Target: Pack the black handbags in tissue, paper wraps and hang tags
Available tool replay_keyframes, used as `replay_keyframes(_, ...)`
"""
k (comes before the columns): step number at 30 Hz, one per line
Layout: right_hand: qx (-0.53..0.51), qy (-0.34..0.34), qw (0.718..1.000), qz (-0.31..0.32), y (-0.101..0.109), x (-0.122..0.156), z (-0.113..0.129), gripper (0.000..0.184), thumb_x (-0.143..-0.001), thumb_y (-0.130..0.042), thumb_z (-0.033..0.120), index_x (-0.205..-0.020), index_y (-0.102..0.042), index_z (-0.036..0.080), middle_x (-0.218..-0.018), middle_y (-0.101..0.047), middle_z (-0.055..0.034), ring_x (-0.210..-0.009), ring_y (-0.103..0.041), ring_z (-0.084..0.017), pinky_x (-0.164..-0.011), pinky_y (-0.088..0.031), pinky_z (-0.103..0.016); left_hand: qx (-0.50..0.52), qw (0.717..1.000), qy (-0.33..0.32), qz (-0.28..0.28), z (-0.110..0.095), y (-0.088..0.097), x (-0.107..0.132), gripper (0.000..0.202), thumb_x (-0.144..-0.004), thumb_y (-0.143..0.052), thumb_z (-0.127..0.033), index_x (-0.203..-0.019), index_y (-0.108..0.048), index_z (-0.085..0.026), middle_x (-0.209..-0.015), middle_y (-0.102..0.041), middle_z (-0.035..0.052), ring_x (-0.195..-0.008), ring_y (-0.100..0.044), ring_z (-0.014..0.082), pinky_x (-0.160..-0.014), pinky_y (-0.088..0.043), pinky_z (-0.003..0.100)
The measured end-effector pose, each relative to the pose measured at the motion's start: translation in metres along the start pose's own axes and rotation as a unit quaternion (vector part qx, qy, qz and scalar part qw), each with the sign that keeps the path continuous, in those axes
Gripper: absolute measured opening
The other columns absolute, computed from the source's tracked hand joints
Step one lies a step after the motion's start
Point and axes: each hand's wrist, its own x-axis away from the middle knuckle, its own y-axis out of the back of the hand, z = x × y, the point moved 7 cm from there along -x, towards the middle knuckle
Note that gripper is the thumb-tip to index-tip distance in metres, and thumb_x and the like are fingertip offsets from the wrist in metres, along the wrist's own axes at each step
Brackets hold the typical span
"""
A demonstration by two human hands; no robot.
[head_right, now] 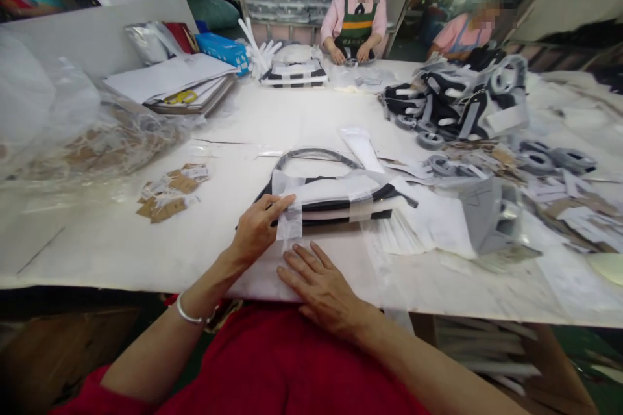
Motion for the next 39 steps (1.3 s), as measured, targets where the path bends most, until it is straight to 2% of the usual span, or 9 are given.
replay_keyframes(3, -0.025, -0.025, 0.999, -0.010, -0.011, -0.004, 0.003, 0.067, -0.080, -0.068, 0.026, -0.142, -0.046, 0.014, -0.149, -0.045, -0.0162, -0.140, -0.037, -0.031, -0.118, -0.026, -0.053, 0.004, 1.000, -0.005, 0.004, 0.000, 0.001, -0.001, 0.052, -0.085, -0.057, -0.008, -0.133, -0.054, -0.026, -0.107, -0.063, 0.0052, -0.094, -0.062, 0.0175, -0.077, -0.052, 0.027)
replay_keyframes(8, -0.070, -0.020, 0.991, -0.115, 0.002, -0.009, 0.005, 0.032, -0.088, -0.063, 0.024, -0.119, -0.063, 0.016, -0.121, -0.069, -0.0125, -0.120, -0.060, -0.025, -0.113, -0.037, -0.051, -0.007, 1.000, -0.030, -0.001, 0.001, -0.002, 0.003, 0.049, -0.086, -0.059, -0.013, -0.133, -0.053, -0.026, -0.106, -0.063, 0.0053, -0.095, -0.061, 0.0180, -0.078, -0.051, 0.028)
replay_keyframes(14, -0.050, 0.040, 0.986, -0.153, 0.006, -0.018, -0.003, 0.014, -0.093, -0.054, 0.015, -0.097, -0.067, 0.018, -0.101, -0.073, -0.0081, -0.102, -0.067, -0.018, -0.091, -0.055, -0.034, -0.021, 0.999, -0.045, -0.004, 0.003, -0.005, 0.005, 0.050, -0.087, -0.059, -0.016, -0.135, -0.051, -0.026, -0.108, -0.063, 0.0059, -0.095, -0.061, 0.0186, -0.079, -0.051, 0.029)
replay_keyframes(18, -0.041, 0.044, 0.990, -0.128, 0.008, -0.021, -0.010, 0.014, -0.094, -0.054, 0.017, -0.092, -0.068, 0.017, -0.098, -0.073, -0.0094, -0.096, -0.067, -0.018, -0.086, -0.056, -0.033, -0.035, 0.998, -0.047, -0.009, 0.002, -0.003, 0.004, 0.049, -0.088, -0.058, -0.015, -0.135, -0.050, -0.025, -0.108, -0.063, 0.0055, -0.094, -0.061, 0.0182, -0.079, -0.050, 0.029)
replay_keyframes(22, -0.048, 0.068, 0.996, -0.021, 0.023, -0.018, -0.008, 0.019, -0.093, -0.053, 0.013, -0.103, -0.069, 0.016, -0.110, -0.072, -0.0098, -0.106, -0.066, -0.017, -0.092, -0.053, -0.029, -0.039, 0.998, -0.050, -0.007, 0.002, -0.004, 0.005, 0.049, -0.087, -0.056, -0.012, -0.134, -0.051, -0.025, -0.109, -0.063, 0.0054, -0.093, -0.061, 0.0179, -0.079, -0.050, 0.029)
replay_keyframes(25, 0.005, 0.087, 0.995, 0.045, 0.035, -0.020, 0.003, 0.022, -0.090, -0.054, 0.009, -0.108, -0.066, 0.013, -0.112, -0.070, -0.0125, -0.104, -0.066, -0.020, -0.088, -0.053, -0.030, -0.037, 0.998, -0.049, 0.000, 0.002, -0.006, 0.006, 0.049, -0.087, -0.056, -0.012, -0.134, -0.051, -0.025, -0.110, -0.063, 0.0056, -0.093, -0.061, 0.0178, -0.080, -0.050, 0.029)
replay_keyframes(30, 0.136, 0.113, 0.977, 0.116, 0.025, -0.038, 0.025, 0.016, -0.090, -0.051, 0.010, -0.098, -0.065, 0.010, -0.091, -0.069, -0.0134, -0.082, -0.063, -0.023, -0.073, -0.051, -0.035, -0.038, 0.998, -0.044, -0.004, 0.002, -0.007, 0.007, 0.050, -0.086, -0.056, -0.010, -0.134, -0.052, -0.025, -0.108, -0.063, 0.0057, -0.094, -0.060, 0.0182, -0.079, -0.049, 0.028)
replay_keyframes(35, 0.143, 0.159, 0.972, 0.097, 0.009, -0.044, 0.019, 0.016, -0.094, -0.049, 0.014, -0.084, -0.062, 0.013, -0.082, -0.065, -0.0087, -0.077, -0.057, -0.021, -0.073, -0.047, -0.035, -0.037, 0.998, -0.053, -0.017, 0.001, -0.006, 0.009, 0.049, -0.086, -0.057, -0.011, -0.134, -0.052, -0.024, -0.107, -0.063, 0.0056, -0.092, -0.060, 0.0187, -0.078, -0.050, 0.029)
replay_keyframes(39, 0.078, 0.126, 0.989, 0.000, 0.006, -0.042, -0.005, 0.017, -0.095, -0.049, 0.014, -0.087, -0.063, 0.015, -0.086, -0.067, -0.0084, -0.081, -0.057, -0.021, -0.076, -0.047, -0.034, -0.046, 0.997, -0.057, -0.019, 0.003, -0.009, 0.011, 0.050, -0.087, -0.055, -0.010, -0.134, -0.051, -0.026, -0.107, -0.063, 0.0058, -0.092, -0.061, 0.0185, -0.079, -0.050, 0.029)
